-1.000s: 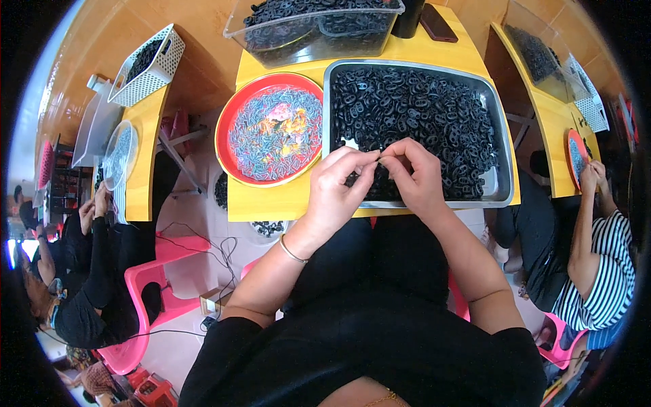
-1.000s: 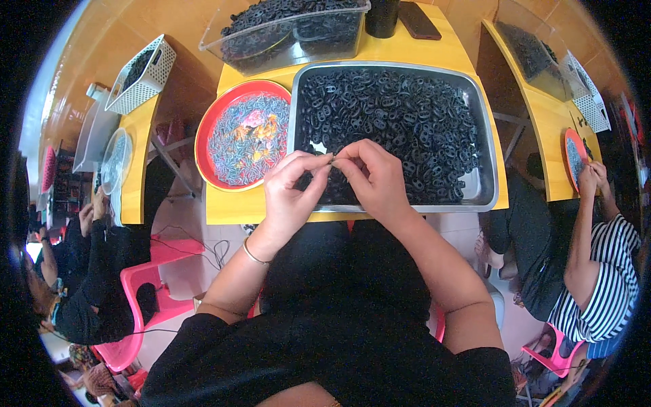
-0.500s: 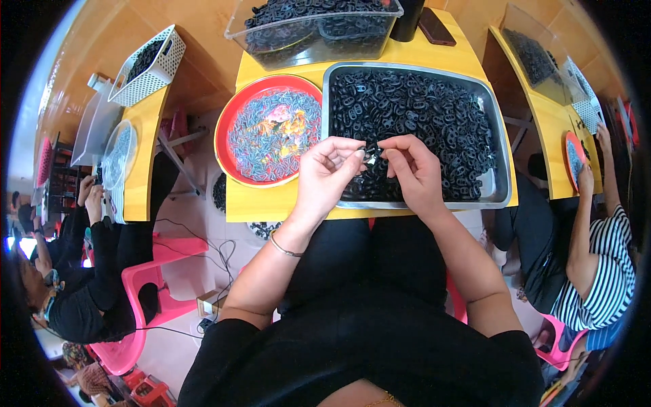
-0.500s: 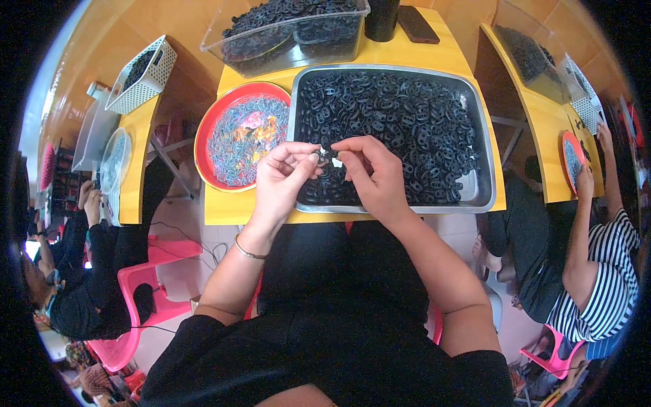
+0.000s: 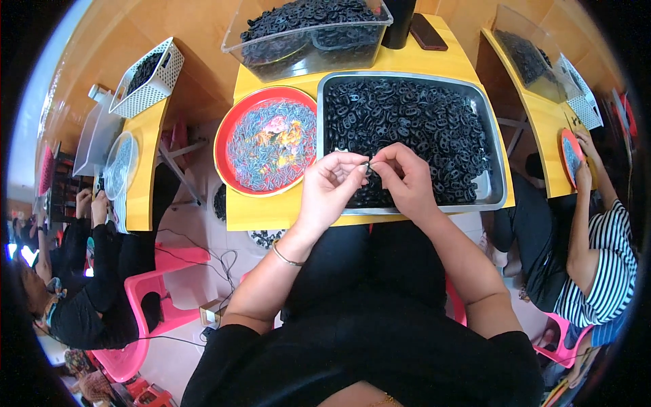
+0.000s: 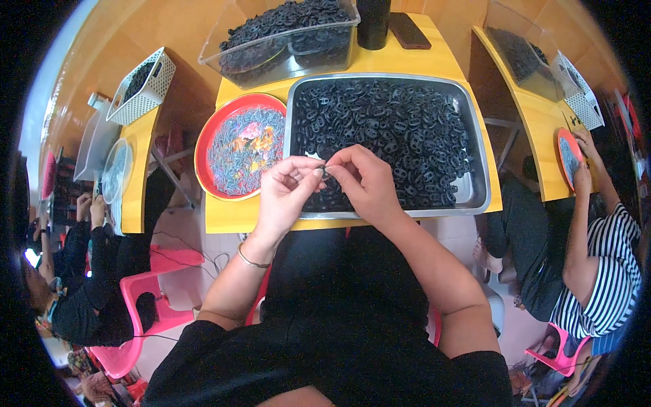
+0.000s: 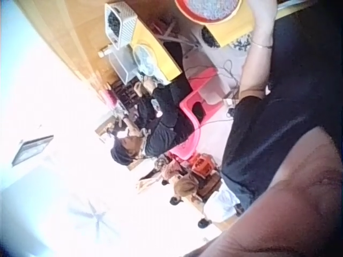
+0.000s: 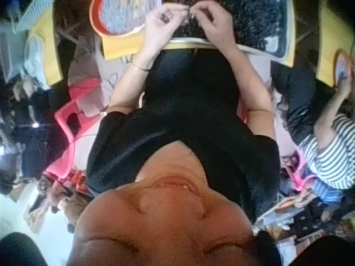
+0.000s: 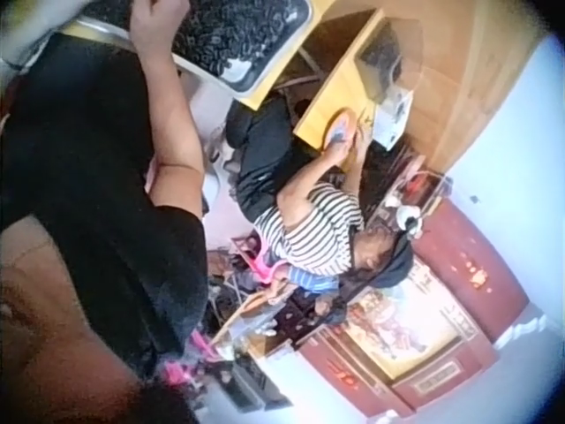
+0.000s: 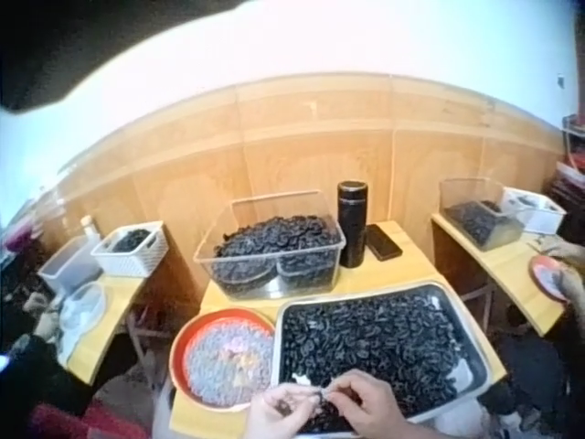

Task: The person assembles clips by taking pins from a bowl, picking plastic clips from a tray, and inserting the pins into the clips by hand.

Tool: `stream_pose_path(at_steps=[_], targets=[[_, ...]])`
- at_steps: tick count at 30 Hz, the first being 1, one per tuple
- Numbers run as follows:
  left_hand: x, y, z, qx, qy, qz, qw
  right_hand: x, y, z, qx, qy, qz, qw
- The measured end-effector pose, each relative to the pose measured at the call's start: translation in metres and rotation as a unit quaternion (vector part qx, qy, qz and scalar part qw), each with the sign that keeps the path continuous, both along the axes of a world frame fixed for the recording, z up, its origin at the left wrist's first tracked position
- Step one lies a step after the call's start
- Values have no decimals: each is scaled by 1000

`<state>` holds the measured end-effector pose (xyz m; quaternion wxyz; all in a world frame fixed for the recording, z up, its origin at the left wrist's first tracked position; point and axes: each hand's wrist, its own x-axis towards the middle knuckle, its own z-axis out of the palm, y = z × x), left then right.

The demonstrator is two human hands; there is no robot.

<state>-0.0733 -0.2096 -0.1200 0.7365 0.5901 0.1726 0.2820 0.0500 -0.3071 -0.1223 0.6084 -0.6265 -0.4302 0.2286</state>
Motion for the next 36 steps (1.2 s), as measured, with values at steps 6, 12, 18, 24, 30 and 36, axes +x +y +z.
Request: stream_pose_path(at_steps=[6,12,18,24,30,36], targets=[[-3,-7,11,391,65,109,912,1,-2,4,-28,-9,2,1000],[-1,-5,-2,86,0,64,994,-1,-1,5,13,43,9,999],[0,-1,3,-2,-38,34,999,-2,1,9,20,1,12,1000],[-2,11,-1,157,37,52,985,1,1,5,26,-45,6,999],[-6,31,3,590,172,79,785,-2,2,1,68,75,-9,995],[-3,24,1,634,266,35,726,1,1,-3,54,95,-8,994]])
